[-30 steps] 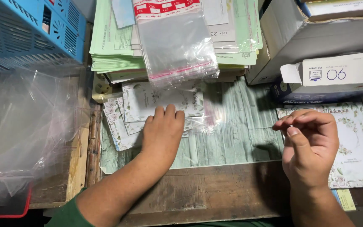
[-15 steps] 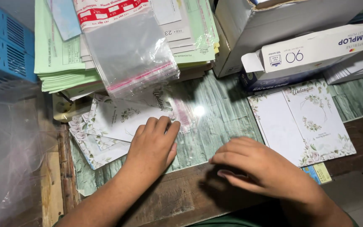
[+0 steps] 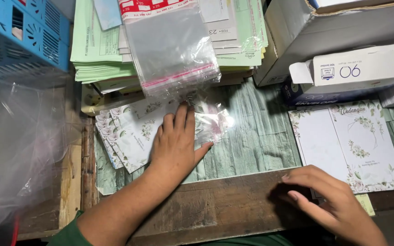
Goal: The person picks up printed invitation cards, folds them, and inserts them into clear plastic sleeves and white paper envelopes by hand.
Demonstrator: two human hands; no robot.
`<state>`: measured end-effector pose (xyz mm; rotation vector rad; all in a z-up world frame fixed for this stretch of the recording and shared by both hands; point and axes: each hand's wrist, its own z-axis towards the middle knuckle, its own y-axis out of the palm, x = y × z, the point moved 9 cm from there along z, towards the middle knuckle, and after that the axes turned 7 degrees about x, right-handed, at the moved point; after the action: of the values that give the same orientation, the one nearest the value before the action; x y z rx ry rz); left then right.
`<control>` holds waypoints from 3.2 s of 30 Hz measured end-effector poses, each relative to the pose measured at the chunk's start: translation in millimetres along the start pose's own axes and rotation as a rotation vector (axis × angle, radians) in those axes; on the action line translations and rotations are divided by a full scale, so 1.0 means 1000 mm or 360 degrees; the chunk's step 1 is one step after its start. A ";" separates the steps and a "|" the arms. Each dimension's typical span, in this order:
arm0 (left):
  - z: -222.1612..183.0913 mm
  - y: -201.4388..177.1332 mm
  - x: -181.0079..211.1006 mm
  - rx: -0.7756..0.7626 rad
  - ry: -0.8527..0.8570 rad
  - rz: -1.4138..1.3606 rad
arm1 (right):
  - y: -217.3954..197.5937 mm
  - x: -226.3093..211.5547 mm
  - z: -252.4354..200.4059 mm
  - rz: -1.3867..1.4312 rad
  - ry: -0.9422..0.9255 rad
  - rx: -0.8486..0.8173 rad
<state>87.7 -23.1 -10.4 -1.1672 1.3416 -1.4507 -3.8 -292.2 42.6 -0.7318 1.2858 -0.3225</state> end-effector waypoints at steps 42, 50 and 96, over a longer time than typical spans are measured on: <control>-0.007 -0.146 -0.029 0.1502 0.0492 -0.0284 | 0.052 0.009 -0.023 0.0147 -0.0678 0.0190; -0.008 -0.146 -0.018 0.1646 0.0619 -0.0114 | 0.050 0.004 -0.016 0.0146 -0.0537 0.0225; -0.056 -0.130 0.045 0.1750 0.1079 -0.0173 | 0.046 0.005 -0.006 0.0204 -0.0324 0.0272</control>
<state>25.8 -40.9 123.3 -0.0115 0.6061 -2.3109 -16.0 -263.3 7.8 -0.5204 1.0919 -0.2440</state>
